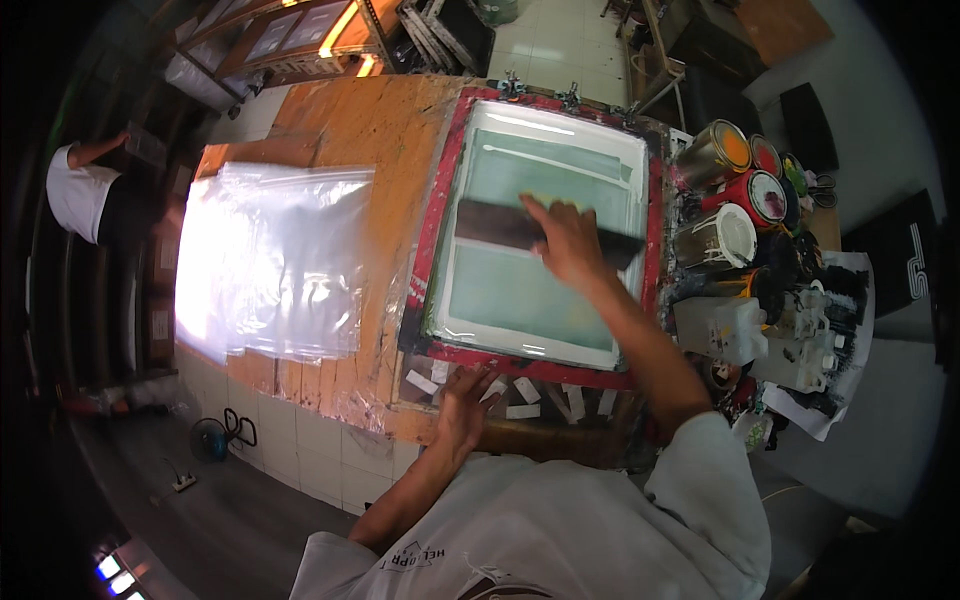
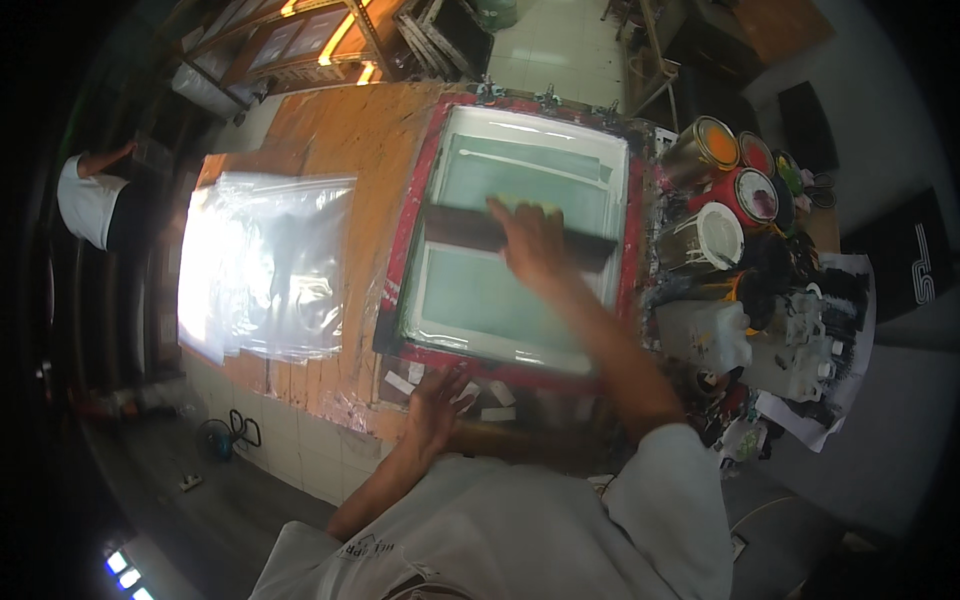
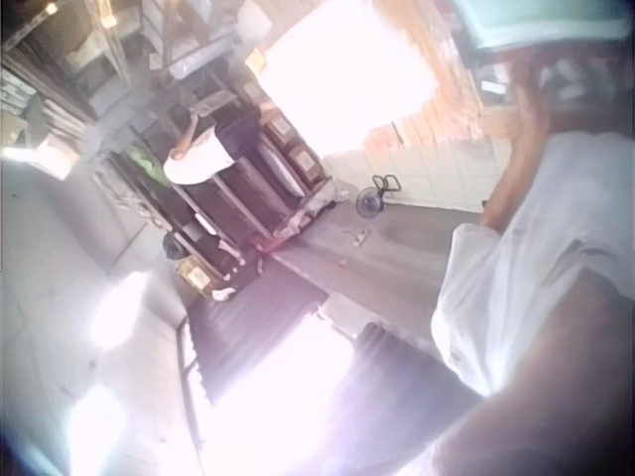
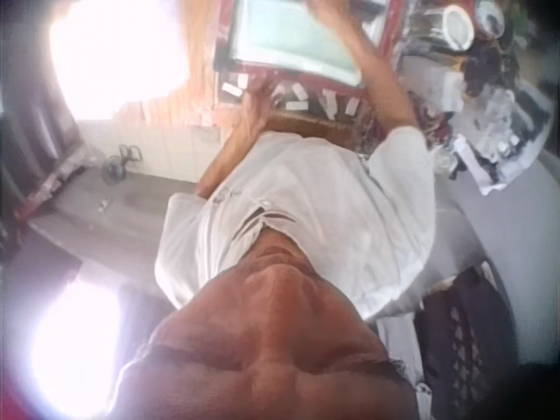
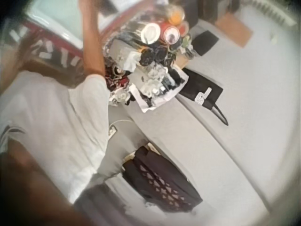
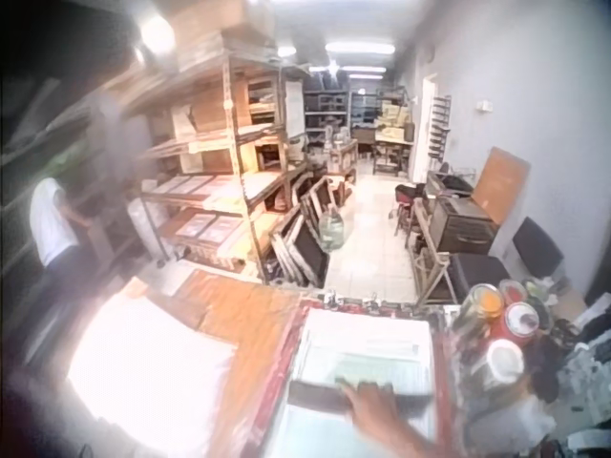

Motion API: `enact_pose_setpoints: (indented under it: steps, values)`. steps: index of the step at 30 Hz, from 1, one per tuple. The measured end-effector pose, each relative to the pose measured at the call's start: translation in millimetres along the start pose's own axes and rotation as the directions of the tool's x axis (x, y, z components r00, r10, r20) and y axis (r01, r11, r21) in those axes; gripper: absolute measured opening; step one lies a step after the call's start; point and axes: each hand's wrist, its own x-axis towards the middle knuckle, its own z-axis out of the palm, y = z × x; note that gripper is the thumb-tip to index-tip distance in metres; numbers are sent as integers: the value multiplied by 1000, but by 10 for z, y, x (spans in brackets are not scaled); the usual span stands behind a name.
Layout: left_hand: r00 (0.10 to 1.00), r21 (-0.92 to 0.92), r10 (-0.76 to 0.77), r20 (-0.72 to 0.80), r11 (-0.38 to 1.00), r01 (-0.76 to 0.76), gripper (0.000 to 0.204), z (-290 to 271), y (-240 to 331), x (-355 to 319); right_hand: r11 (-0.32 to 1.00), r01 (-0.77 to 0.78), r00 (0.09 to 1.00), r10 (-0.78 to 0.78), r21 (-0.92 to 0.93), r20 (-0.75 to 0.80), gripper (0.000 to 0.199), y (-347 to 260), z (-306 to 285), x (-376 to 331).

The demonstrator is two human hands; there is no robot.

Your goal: The person performs screen printing on clear plastic bags by placing a bag on a flat surface, lowering the screen, and pulling a squeegee across the mesh to apply ink, repeating this process for several bags.

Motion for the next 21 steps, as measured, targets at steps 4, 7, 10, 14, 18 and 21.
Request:
enact_pose_setpoints:
  steps: [4,7,10,14,18,21]
  values:
    - [999,-4,15,35,1000,-15,38,79,115,-113,1000,-27,997,28,2,-68,79,-749,-90,-930]
    - [993,21,55,100,998,-58,40,191,268,-244,985,-65,993,49,-157,-105,76,-1138,-265,-1254]
    - [952,-10,190,241,981,-193,37,389,498,-430,968,-73,976,20,-239,-217,71,-1373,-540,-1296]
    - [829,-114,355,432,933,-340,18,812,960,-627,963,-61,930,-41,-262,-366,61,-1420,-1095,-1049]
    - [581,-176,491,649,840,-514,35,1350,1530,-351,950,56,838,-211,-306,-502,40,-1194,-1809,-464]
    - [435,71,583,686,541,-838,33,1710,1937,302,891,-37,925,-141,-453,-353,38,-1032,-2321,-54]
